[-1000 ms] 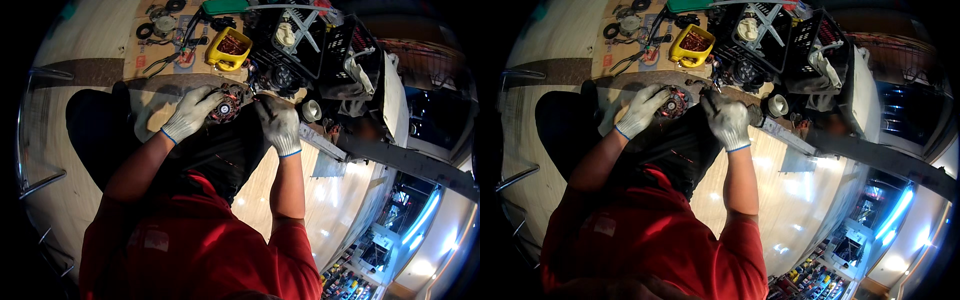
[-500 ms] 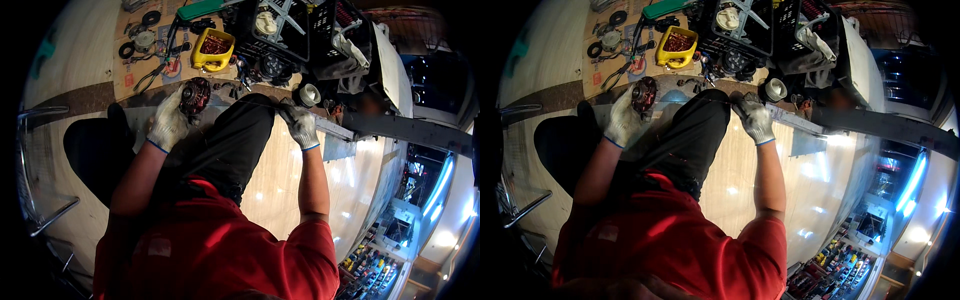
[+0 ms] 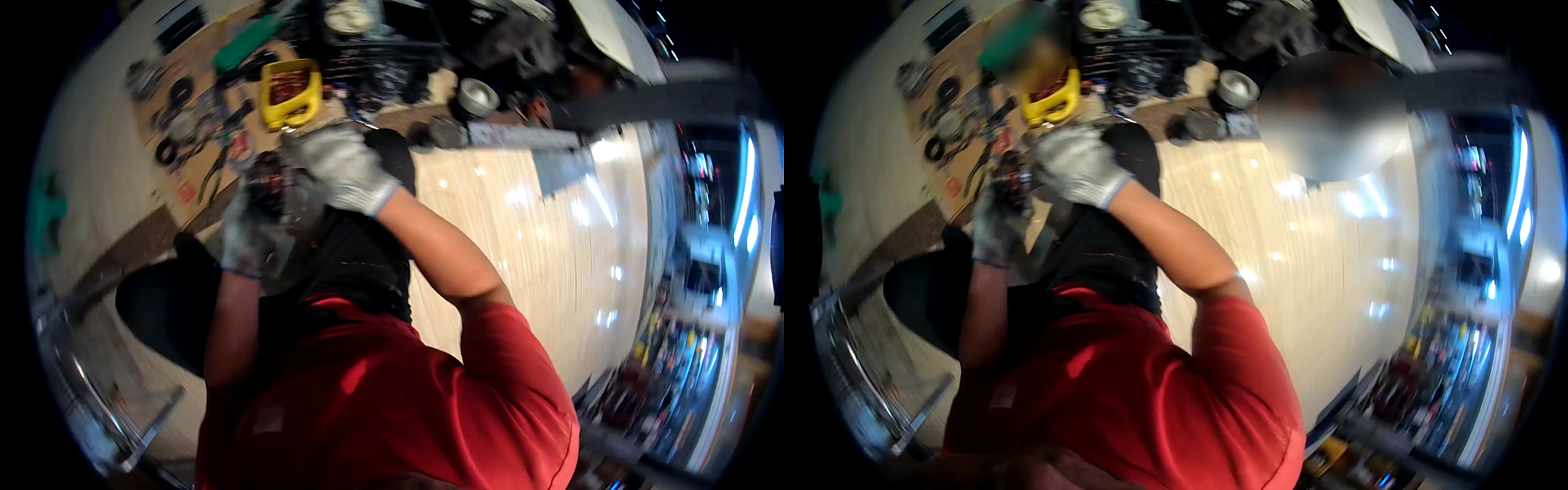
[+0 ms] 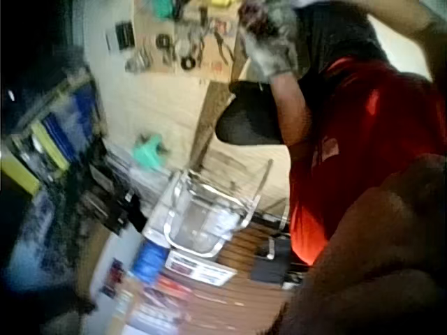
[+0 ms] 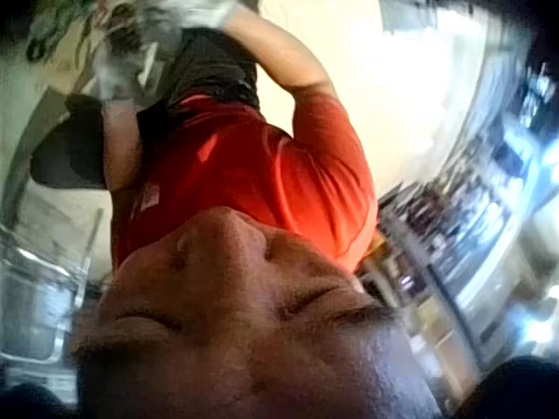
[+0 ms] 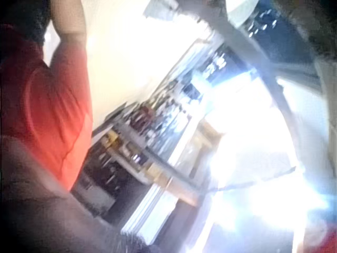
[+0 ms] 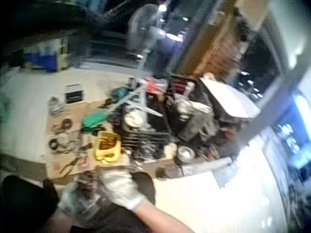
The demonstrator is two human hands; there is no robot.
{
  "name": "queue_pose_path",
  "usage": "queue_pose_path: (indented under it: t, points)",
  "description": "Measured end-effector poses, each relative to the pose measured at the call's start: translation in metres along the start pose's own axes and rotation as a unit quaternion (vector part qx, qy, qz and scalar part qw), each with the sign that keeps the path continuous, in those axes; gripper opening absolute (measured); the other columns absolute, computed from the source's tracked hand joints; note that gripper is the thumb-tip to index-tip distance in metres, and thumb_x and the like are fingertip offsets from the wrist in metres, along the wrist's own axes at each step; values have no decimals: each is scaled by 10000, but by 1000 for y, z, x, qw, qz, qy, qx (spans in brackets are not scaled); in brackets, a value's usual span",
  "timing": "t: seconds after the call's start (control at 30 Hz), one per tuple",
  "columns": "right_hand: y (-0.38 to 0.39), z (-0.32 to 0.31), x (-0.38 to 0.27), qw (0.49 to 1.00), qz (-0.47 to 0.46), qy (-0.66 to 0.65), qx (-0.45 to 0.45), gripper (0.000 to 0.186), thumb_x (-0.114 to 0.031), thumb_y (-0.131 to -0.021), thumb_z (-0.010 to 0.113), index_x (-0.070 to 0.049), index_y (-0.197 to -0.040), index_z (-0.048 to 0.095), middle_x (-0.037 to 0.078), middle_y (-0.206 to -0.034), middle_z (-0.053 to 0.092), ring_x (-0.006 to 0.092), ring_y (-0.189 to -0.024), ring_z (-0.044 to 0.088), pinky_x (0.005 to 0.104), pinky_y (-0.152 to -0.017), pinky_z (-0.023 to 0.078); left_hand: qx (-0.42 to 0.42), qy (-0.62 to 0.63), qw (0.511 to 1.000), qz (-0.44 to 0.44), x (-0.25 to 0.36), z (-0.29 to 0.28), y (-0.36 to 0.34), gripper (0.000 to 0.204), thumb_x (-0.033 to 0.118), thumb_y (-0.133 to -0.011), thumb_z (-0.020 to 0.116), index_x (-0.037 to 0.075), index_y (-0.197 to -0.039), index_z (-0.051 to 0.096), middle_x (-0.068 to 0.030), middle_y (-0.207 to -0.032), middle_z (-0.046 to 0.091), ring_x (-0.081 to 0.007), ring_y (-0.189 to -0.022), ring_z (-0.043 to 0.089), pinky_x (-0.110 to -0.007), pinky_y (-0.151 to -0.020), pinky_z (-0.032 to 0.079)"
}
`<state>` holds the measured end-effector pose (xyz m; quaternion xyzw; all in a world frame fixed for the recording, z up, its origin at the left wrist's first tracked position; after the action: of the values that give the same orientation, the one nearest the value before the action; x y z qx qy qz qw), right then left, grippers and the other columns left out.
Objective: The person works on an alternator by hand and with a tool, picking up a wire and inserting it into a small component.
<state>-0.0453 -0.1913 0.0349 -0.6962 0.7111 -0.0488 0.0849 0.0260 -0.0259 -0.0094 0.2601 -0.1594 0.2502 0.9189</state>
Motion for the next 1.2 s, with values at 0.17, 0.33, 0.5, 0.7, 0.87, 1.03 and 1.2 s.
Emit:
queue_pose_path:
  t: [0.17, 0.33, 0.5, 0.7, 0.87, 1.03, 1.2]
  points:
    - [34, -20, 23, 997, 45, -61, 6, 224, -374, -926, 561, -163, -916, 633, 51, -799, 676, 248, -679, 686, 386, -537, 543, -74, 84, 993, -26, 19, -31, -7, 432, 402, -971, 527, 53, -1225, 563, -102, -987, 621, -221, -777, 569, -338, -645, 467]
    - [162, -15, 152, 988, 130, 79, -40, 238, -397, -954, 556, -187, -1011, 653, 62, -727, 660, 232, -607, 662, 359, -498, 535, -50, 81, 995, -4, 22, -50, -13, 405, 386, -1021, 424, 55, -1144, 623, -127, -1009, 692, -286, -803, 636, -397, -680, 518]
    - [300, -95, 255, 920, 338, 122, -158, 417, -496, -1003, 403, -155, -1073, 632, 153, -940, 696, 337, -838, 684, 442, -663, 538, 29, 44, 998, 26, 18, -56, -10, 400, 379, -1025, 396, 79, -1115, 644, -120, -994, 709, -289, -772, 629, -402, -629, 486]
    - [392, -181, 301, 828, 409, 290, -252, 413, -517, -984, 388, -188, -1010, 636, 113, -931, 718, 314, -866, 698, 463, -684, 542, 52, 17, 998, -1, 5, -30, -3, 382, 395, -1010, 436, 79, -1079, 640, -86, -908, 703, -259, -704, 588, -365, -578, 455]
    - [434, -292, 341, 732, 480, 388, -290, 470, -524, -998, 344, -180, -1120, 641, 114, -1029, 707, 340, -923, 677, 467, -783, 534, -44, 9, 999, -8, -7, -24, -4, 378, 382, -994, 486, 56, -1141, 610, -96, -938, 674, -240, -724, 564, -337, -598, 454]
    - [429, -390, 349, 685, 486, 466, -278, 450, -492, -992, 367, -150, -1097, 641, 135, -1051, 699, 343, -983, 668, 482, -808, 530, -76, 8, 997, -19, -6, -48, -19, 401, 352, -966, 553, 59, -1236, 590, -124, -1090, 662, -243, -816, 585, -345, -647, 467]
    - [443, -363, 391, 691, 423, 534, -239, 493, -562, -932, 485, -264, -1323, 512, 119, -1272, 585, 348, -1056, 611, 542, -861, 469, -65, 30, 996, -57, -5, -42, -7, 442, 403, -1002, 485, 84, -1304, 529, -105, -1079, 642, -208, -823, 622, -357, -667, 519]
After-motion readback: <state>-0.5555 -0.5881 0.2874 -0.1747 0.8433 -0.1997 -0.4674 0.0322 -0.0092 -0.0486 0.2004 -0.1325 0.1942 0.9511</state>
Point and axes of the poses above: each hand's wrist, its own y-axis away from the middle knuckle, its own z-axis out of the palm, x = y × z, the point moved 3 cm from there along -y, towards the middle knuckle
